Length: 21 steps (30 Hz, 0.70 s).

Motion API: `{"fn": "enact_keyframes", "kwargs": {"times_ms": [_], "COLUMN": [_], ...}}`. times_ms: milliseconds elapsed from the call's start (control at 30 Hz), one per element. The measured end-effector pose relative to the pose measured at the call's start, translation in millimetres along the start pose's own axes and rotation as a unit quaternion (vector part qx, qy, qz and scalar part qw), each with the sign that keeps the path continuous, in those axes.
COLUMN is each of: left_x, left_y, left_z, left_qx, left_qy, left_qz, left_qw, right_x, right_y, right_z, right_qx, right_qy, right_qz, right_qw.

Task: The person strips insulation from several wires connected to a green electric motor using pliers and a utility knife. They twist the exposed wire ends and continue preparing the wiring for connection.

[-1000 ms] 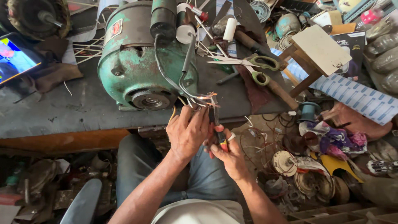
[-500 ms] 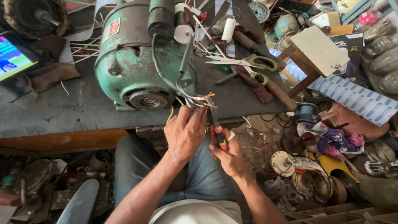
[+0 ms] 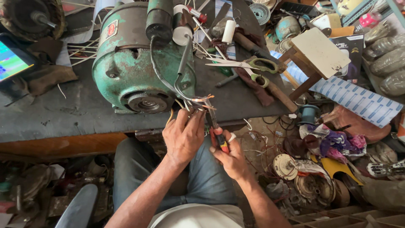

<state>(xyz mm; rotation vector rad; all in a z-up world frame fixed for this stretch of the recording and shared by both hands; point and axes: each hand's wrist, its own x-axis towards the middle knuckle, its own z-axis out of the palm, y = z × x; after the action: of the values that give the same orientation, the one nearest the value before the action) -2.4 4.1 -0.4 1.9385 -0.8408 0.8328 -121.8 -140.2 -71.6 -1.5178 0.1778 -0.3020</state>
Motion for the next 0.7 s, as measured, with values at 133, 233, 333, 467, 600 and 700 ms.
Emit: {"fn": "enact_keyframes", "kwargs": {"times_ms": [133,233,333,467,600,700], "left_x": [-0.9,3.9,4.4,7.2,0.2,-4.0], "left_y": [-4.1,-8.8,-11.5,-15.7,-17.9,-21.7], "left_z": [-5.9,-8.6,-10.0,-7.8,-12.1,-9.4], "left_qx": [-0.003,0.024,0.017,0.028,0.064,0.022], "left_qy": [0.005,0.007,0.016,0.041,0.059,0.03], "left_qz": [0.045,0.072,0.099,0.108,0.116,0.088], "left_qw": [0.999,0.997,0.995,0.993,0.989,0.995], "right_x": [-1.7,-0.5,-4.8,-8.1,-3.7,-8.3], "right_y": [-5.3,-15.7,-25.0,-37.7,-39.1,-31.9], "right_z": [4.1,10.4,17.4,21.7,21.3,23.8], "right_qx": [-0.172,-0.048,0.047,0.082,0.072,0.068], "right_qy": [0.019,0.029,0.023,0.022,0.034,0.029], "right_qz": [-0.099,0.013,0.093,0.122,0.164,0.151], "right_qw": [0.98,0.998,0.994,0.989,0.983,0.986]}}
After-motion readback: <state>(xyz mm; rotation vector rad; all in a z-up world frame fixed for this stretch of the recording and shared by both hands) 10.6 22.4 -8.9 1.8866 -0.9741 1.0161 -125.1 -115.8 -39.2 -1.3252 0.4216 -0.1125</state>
